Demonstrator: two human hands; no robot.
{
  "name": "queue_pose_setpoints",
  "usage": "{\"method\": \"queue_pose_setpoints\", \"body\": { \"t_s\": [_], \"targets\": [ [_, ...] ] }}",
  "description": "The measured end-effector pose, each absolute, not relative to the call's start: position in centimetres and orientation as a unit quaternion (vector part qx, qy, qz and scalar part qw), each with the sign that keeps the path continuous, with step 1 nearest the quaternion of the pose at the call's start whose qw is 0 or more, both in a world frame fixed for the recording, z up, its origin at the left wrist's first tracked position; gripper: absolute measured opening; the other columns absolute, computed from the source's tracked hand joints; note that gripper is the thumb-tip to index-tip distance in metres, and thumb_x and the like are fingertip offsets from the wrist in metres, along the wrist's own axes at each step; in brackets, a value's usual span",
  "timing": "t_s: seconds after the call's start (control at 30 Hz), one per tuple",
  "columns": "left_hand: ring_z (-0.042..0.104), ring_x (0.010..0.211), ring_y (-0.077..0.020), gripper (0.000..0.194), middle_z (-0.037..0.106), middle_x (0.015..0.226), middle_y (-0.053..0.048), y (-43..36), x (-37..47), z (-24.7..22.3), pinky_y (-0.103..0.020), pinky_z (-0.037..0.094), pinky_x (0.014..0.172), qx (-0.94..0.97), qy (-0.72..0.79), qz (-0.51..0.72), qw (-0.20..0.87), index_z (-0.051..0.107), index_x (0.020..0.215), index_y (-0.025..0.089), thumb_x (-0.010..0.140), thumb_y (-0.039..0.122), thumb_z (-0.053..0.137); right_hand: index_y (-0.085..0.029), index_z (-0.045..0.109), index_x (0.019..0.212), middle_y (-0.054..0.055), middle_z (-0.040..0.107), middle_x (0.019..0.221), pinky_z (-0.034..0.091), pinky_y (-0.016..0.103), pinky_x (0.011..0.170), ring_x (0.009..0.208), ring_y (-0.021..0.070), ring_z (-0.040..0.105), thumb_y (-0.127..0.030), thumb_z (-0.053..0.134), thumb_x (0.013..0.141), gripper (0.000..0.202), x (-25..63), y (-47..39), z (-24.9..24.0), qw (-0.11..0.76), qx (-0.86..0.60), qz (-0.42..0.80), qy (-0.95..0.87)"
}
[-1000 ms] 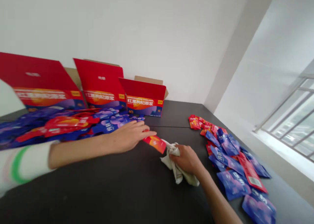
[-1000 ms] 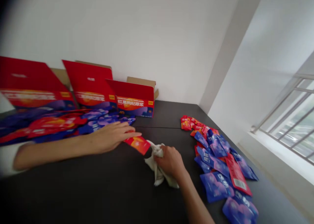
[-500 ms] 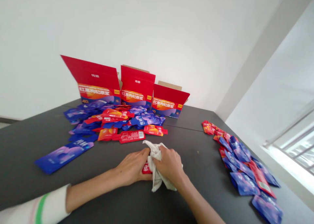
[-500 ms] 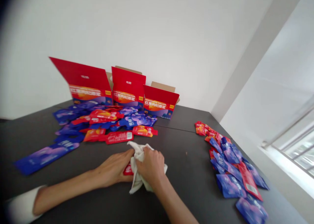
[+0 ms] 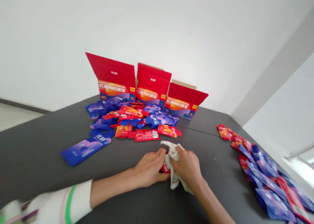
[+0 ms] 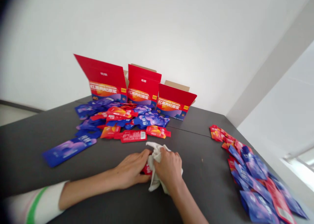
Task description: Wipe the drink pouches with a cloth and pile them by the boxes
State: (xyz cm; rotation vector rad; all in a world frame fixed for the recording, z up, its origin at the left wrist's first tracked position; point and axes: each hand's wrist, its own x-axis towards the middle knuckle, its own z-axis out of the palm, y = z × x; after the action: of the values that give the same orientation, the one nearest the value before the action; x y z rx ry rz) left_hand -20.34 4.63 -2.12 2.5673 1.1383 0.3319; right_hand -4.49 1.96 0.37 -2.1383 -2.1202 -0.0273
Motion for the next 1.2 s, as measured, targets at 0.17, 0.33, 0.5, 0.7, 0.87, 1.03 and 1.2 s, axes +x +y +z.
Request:
{"method": "queue_pose_setpoints", "body": {
  "t_s": [0.17,0.33,0.5,0.7,0.87,1.03,1.2],
  "targets": [
    [0.059,0.093,-0.0244,0.043,0.057,0.101,-0.005,4.7,-20.2,-2.4,-0.031,0.044,0.079,0.888,0.407,0.136,0.166,0.041,0.103,0.021,0.07,0.041,0.06,-0.023,0.058,0.094,0.003,0.066,0.086,0.033,0.026,0.067,0.082,0.0197,0.06,-0.032,0.049,0.078,0.02,-4.8,2.0,0.3,0.068,-0.677,-0.017,-0.732],
    [0.06,0.086,-0.0246,0.044,0.059,0.095,-0.003,4.7,-20.1,-2.6,-0.032,0.046,0.074,0.877,0.425,0.14,0.174,0.042,0.101,0.021,0.069,0.047,0.059,-0.024,0.057,0.094,0.004,0.066,0.081,0.032,0.026,0.062,0.076,0.0207,0.061,-0.036,0.043,0.083,0.022,-4.2,2.2,0.0,0.062,-0.714,-0.033,-0.697],
    [0.061,0.09,-0.0262,0.052,0.059,0.102,-0.005,4.5,-20.2,-2.7,-0.033,0.047,0.078,0.882,0.417,0.16,0.151,0.043,0.105,0.02,0.065,0.045,0.064,-0.027,0.057,0.096,0.001,0.067,0.086,0.033,0.026,0.063,0.08,0.021,0.061,-0.034,0.047,0.081,0.02,-3.6,2.4,-0.7,0.078,-0.658,-0.016,-0.749],
    [0.063,0.084,-0.0266,0.057,0.06,0.1,-0.006,4.4,-20.2,-2.5,-0.034,0.05,0.071,0.883,0.42,0.143,0.152,0.044,0.105,0.02,0.064,0.056,0.061,-0.025,0.056,0.109,0.006,0.068,0.085,0.036,0.028,0.059,0.078,0.0246,0.063,-0.039,0.04,0.084,0.032,-3.3,2.9,-1.6,0.041,-0.705,-0.022,-0.707],
    [0.063,0.087,-0.0273,0.065,0.058,0.108,-0.009,4.3,-20.2,-2.3,-0.036,0.049,0.074,0.888,0.413,0.14,0.144,0.04,0.113,0.019,0.065,0.055,0.062,-0.026,0.055,0.115,0.007,0.068,0.094,0.039,0.028,0.065,0.085,0.0238,0.063,-0.034,0.045,0.081,0.036,-3.3,3.1,-1.7,0.035,-0.663,-0.003,-0.747],
    [0.062,0.089,-0.0277,0.057,0.059,0.104,-0.008,4.3,-20.2,-2.2,-0.036,0.049,0.074,0.887,0.418,0.125,0.151,0.043,0.107,0.019,0.066,0.056,0.059,-0.023,0.055,0.113,0.008,0.068,0.09,0.038,0.029,0.062,0.081,0.0251,0.064,-0.039,0.041,0.083,0.036,-2.9,3.2,-1.7,0.034,-0.701,-0.013,-0.712],
    [0.062,0.09,-0.0272,0.061,0.058,0.106,-0.008,4.3,-20.2,-2.4,-0.035,0.049,0.075,0.888,0.413,0.142,0.143,0.04,0.112,0.019,0.065,0.052,0.062,-0.026,0.055,0.115,0.007,0.068,0.093,0.038,0.029,0.065,0.084,0.0248,0.063,-0.038,0.042,0.083,0.036,-2.9,3.3,-1.9,0.045,-0.676,-0.008,-0.736]
  ]
}}
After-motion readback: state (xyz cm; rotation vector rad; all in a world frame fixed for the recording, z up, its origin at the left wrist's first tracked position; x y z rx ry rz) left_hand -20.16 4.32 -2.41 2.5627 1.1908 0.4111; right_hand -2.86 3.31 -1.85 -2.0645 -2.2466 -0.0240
